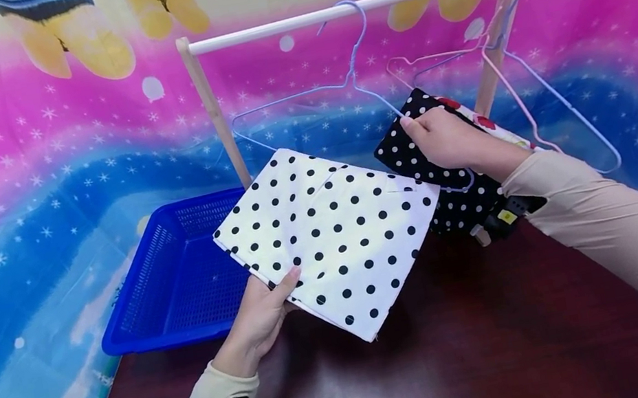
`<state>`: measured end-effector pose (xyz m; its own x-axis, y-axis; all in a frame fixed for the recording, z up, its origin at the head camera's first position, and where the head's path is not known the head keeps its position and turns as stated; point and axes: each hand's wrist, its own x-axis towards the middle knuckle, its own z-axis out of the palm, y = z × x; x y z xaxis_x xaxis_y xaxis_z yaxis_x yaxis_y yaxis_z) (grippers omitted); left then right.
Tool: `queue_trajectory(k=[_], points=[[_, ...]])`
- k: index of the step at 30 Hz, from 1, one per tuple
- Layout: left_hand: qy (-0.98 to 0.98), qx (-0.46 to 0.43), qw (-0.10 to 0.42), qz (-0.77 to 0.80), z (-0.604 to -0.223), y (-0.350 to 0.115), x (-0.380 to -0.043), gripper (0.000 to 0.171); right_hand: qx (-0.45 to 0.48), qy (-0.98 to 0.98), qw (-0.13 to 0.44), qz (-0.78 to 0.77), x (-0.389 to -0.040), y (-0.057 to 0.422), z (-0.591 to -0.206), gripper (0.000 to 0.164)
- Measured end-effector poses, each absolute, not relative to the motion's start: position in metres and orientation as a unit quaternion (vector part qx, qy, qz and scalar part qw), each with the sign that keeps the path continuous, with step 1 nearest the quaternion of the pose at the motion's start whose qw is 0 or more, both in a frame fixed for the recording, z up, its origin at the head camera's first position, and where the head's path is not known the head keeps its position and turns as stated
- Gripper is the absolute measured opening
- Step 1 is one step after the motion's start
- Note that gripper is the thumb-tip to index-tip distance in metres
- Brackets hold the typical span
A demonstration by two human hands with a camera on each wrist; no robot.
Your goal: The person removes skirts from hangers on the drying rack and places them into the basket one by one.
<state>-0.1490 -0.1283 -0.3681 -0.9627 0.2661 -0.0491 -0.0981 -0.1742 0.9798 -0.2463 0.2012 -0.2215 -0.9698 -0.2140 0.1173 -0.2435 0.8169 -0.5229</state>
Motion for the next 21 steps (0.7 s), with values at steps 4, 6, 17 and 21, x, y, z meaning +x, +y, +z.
queue_trajectory(k=[4, 6, 17, 21], points=[[0.636, 0.066, 0.122, 0.759, -0.369, -0.130, -0.149, 0.045, 0.119, -0.953, 0.025, 0.277, -0.246, 0.202, -0.221, 0.058], [0.639, 0.068, 0.124, 0.756, -0.369, -0.131, -0.149, 0.046, 0.119, -0.953, 0.024, 0.276, -0.245, 0.202, -0.220, 0.058], [0.644, 0.078, 0.126, 0.751, -0.366, -0.140, -0.150, 0.045, 0.112, -0.954, 0.023, 0.277, -0.246, 0.204, -0.220, 0.058], [0.646, 0.089, 0.128, 0.747, -0.365, -0.144, -0.150, 0.046, 0.114, -0.955, 0.030, 0.271, -0.247, 0.204, -0.220, 0.057]])
